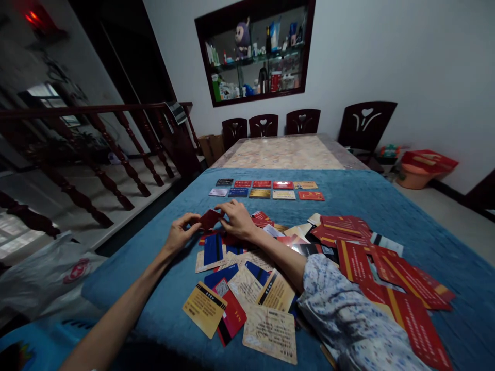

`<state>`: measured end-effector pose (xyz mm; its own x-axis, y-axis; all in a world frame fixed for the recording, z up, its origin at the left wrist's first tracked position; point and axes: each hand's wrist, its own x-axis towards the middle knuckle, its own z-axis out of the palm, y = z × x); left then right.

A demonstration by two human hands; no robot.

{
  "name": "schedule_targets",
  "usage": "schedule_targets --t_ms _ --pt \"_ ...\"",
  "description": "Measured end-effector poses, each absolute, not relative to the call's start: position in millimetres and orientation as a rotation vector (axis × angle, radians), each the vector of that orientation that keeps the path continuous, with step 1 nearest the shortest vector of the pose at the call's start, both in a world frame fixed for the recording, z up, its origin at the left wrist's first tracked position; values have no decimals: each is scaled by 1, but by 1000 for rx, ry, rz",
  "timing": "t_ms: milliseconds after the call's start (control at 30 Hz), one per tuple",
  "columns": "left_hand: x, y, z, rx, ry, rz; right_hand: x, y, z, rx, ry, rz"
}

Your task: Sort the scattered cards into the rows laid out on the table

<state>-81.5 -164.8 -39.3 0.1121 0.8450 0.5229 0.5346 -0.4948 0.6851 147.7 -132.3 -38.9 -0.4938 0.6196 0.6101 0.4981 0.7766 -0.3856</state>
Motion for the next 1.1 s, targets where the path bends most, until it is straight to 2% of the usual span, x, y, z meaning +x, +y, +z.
schedule_targets --t_ms 433,567,767,1100 --pt "-72 -159 -53 1893 1187 1248 142 -131 -45 -822 -2228 260" --pt "-75 -159 -54 1990 1271 1255 142 -130 -46 -871 -2266 125" --pt "-76 -164 -44 2075 1351 1448 143 -133 -45 -936 -2290 -175" --pt "-77 -165 -53 2403 1282 1310 143 -135 -47 -966 -2359 -248"
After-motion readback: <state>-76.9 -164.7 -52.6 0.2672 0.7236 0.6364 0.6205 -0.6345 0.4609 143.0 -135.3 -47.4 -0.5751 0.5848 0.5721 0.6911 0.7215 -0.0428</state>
